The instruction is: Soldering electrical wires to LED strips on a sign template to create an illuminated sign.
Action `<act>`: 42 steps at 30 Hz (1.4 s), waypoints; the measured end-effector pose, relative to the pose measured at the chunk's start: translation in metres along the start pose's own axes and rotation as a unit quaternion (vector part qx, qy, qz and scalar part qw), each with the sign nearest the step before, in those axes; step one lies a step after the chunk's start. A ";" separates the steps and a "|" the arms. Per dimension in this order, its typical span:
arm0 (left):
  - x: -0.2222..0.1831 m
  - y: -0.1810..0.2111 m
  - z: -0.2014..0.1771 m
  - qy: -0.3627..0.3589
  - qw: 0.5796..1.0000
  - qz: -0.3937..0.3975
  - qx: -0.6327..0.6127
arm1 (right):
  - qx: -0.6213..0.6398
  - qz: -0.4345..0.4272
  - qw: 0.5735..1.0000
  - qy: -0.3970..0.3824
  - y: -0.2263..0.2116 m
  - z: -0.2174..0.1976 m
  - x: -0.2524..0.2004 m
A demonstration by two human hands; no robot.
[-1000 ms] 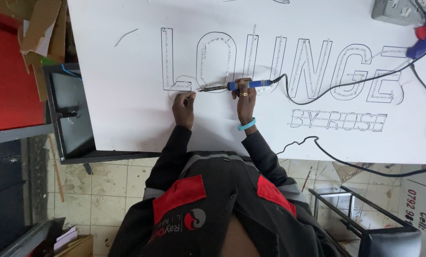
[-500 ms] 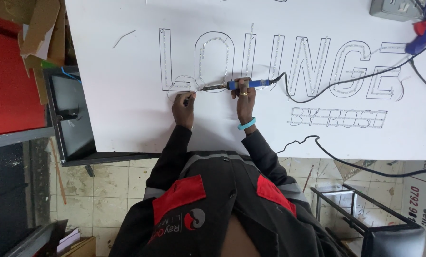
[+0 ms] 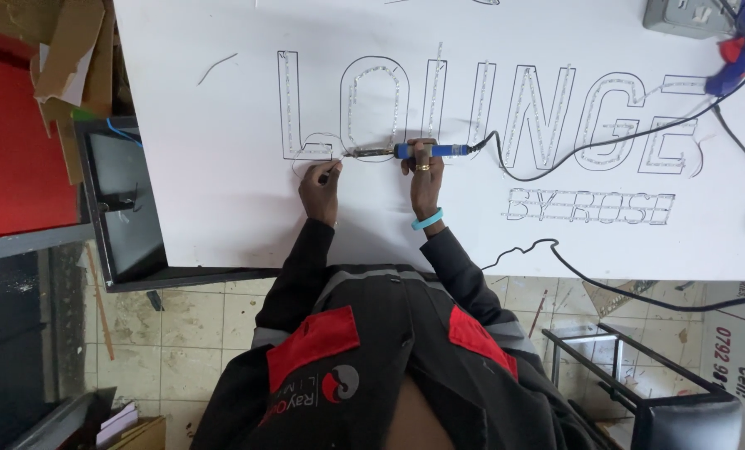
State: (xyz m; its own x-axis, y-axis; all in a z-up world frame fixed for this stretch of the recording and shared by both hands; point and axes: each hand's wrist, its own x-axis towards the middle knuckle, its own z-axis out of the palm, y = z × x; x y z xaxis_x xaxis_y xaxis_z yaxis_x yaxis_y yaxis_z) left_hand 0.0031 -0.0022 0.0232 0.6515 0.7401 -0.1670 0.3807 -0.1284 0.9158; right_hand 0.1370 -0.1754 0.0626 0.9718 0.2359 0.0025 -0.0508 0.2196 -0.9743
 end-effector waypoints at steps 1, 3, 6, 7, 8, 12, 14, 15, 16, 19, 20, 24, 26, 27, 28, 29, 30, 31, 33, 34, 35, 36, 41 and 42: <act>0.000 0.000 0.000 0.002 1.000 -0.004 -0.003 | 0.000 -0.007 1.000 0.001 0.001 -0.001 0.000; 0.001 -0.002 0.003 0.000 1.000 -0.008 -0.007 | -0.002 -0.014 1.000 0.005 0.002 -0.003 -0.002; 0.002 -0.008 0.007 0.008 1.000 -0.015 -0.001 | 0.009 -0.017 1.000 -0.005 0.002 -0.003 -0.003; 0.002 -0.010 0.008 0.011 1.000 -0.012 0.008 | 0.005 -0.015 1.000 -0.008 0.002 -0.003 -0.004; 0.004 -0.011 0.008 0.016 1.000 -0.008 0.016 | 0.003 -0.013 1.000 -0.012 0.003 -0.002 -0.004; 0.001 -0.005 0.005 0.016 1.000 -0.020 0.011 | -0.020 -0.020 1.000 -0.008 0.010 -0.010 -0.006; 0.004 -0.007 0.005 0.022 0.999 -0.025 0.004 | -0.007 -0.029 0.999 -0.016 -0.004 -0.001 -0.005; 0.001 -0.002 0.006 0.020 0.999 -0.025 0.004 | -0.007 -0.029 0.999 -0.015 -0.001 -0.003 -0.007; 0.000 0.003 0.005 0.021 0.999 -0.042 0.011 | -0.006 -0.030 0.999 -0.014 0.003 -0.004 -0.007; 0.000 0.008 0.006 0.019 0.998 -0.060 0.018 | -0.011 -0.035 0.999 -0.008 0.009 -0.009 -0.007; -0.002 0.007 0.006 0.019 0.998 -0.065 0.018 | -0.018 -0.038 0.999 -0.004 0.011 -0.012 -0.008; 0.002 -0.004 0.011 0.024 0.997 -0.073 0.020 | 0.002 -0.040 0.999 -0.009 0.000 -0.006 -0.009; 0.003 -0.004 0.012 0.031 0.996 -0.083 0.027 | 0.002 -0.042 0.999 -0.019 -0.008 0.002 -0.008; 0.003 0.000 0.010 0.030 0.996 -0.081 0.027 | 0.002 -0.044 0.999 -0.018 -0.009 0.004 -0.008; 0.002 0.004 0.008 0.022 0.997 -0.074 0.020 | 0.008 -0.042 0.999 -0.015 -0.010 0.005 -0.009; 0.000 0.007 0.005 0.014 0.998 -0.067 0.013 | 0.013 -0.040 0.999 -0.013 -0.011 0.006 -0.010; 0.000 0.007 0.005 0.016 0.997 -0.068 0.013 | 0.013 -0.039 0.999 -0.015 -0.006 0.003 -0.009; 0.000 0.007 0.005 0.013 0.998 -0.054 0.005 | 0.009 -0.039 0.999 -0.014 -0.001 0.000 -0.008; 0.000 0.000 0.006 0.010 0.999 -0.042 -0.003 | 0.004 -0.036 0.999 -0.013 -0.002 -0.002 -0.009; 0.002 -0.006 0.009 0.017 0.999 -0.035 -0.016 | 0.004 -0.036 0.999 -0.016 -0.007 0.000 -0.008; 0.004 -0.012 0.011 0.025 0.999 -0.027 -0.029 | 0.004 -0.037 0.999 -0.019 -0.013 0.001 -0.008; 0.002 -0.006 0.009 0.024 0.999 -0.026 -0.029 | 0.005 -0.038 0.999 -0.017 -0.009 -0.001 -0.008; 0.002 0.010 0.006 0.044 0.994 -0.050 -0.082 | 0.010 -0.031 0.999 -0.016 -0.009 0.002 -0.010; 0.003 0.010 0.006 0.043 0.994 -0.051 -0.081 | 0.010 -0.031 0.999 -0.015 -0.010 0.003 -0.010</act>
State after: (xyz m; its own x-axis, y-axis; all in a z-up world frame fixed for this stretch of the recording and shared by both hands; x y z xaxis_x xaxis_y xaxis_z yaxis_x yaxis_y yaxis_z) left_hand 0.0125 -0.0054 0.0300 0.5539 0.7985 -0.2356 0.3261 0.0523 0.9439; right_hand 0.1276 -0.1771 0.0725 0.9657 0.2504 0.0693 0.0037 0.2533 -0.9674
